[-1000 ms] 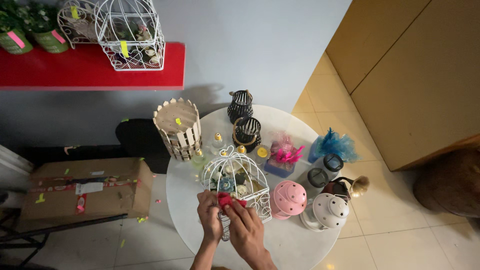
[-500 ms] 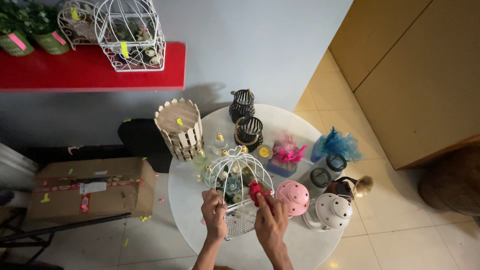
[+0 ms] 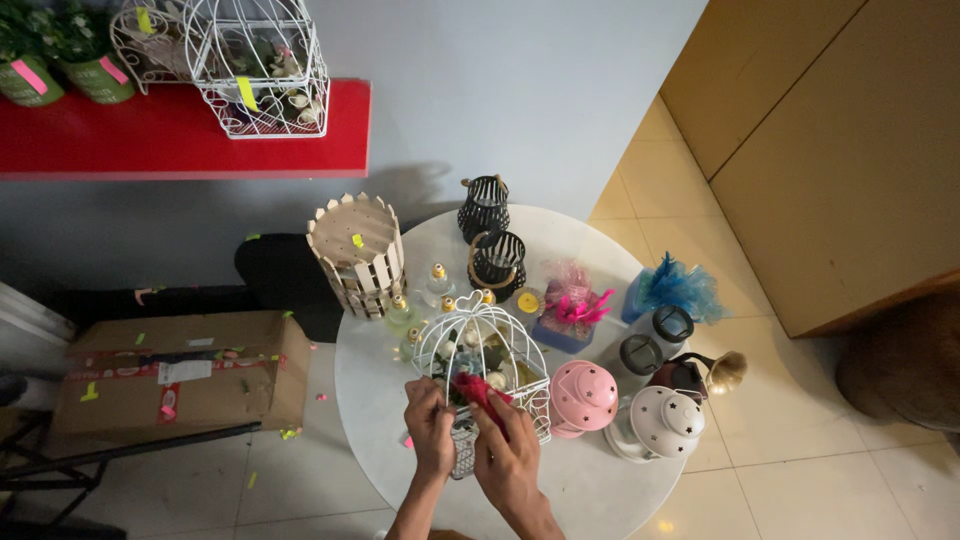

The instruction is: The person wipes a white wire birdcage with a red cloth, then places it on a red shelf. The person then picks up a small glass bottle and wipes it with the same cloth.

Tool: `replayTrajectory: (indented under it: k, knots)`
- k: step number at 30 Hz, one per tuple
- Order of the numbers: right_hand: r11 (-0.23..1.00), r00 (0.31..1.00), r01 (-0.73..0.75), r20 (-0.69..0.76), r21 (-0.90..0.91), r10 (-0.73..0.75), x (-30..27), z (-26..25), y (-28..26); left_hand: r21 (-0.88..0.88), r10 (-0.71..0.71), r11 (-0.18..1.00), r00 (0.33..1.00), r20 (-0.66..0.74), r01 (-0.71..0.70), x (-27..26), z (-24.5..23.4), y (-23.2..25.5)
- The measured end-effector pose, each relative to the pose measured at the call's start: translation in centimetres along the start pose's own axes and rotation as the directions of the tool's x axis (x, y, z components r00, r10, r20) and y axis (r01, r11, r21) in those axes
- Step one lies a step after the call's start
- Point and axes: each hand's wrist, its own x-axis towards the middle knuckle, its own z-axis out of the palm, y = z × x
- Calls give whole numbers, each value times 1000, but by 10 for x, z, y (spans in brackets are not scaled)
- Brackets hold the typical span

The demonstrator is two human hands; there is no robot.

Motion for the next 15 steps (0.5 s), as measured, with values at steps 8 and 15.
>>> replayTrajectory:
  k: [8,15]
  knots:
    - [994,999,47,-15,-101,-49,-4,-2,16,-100,-2,995,1000,-26,0,-4,-3,-14]
    - [981,994,-72,-98,-178,55,-3,-15,42,-163,-29,986,999,-34,23,-5,-8,-22]
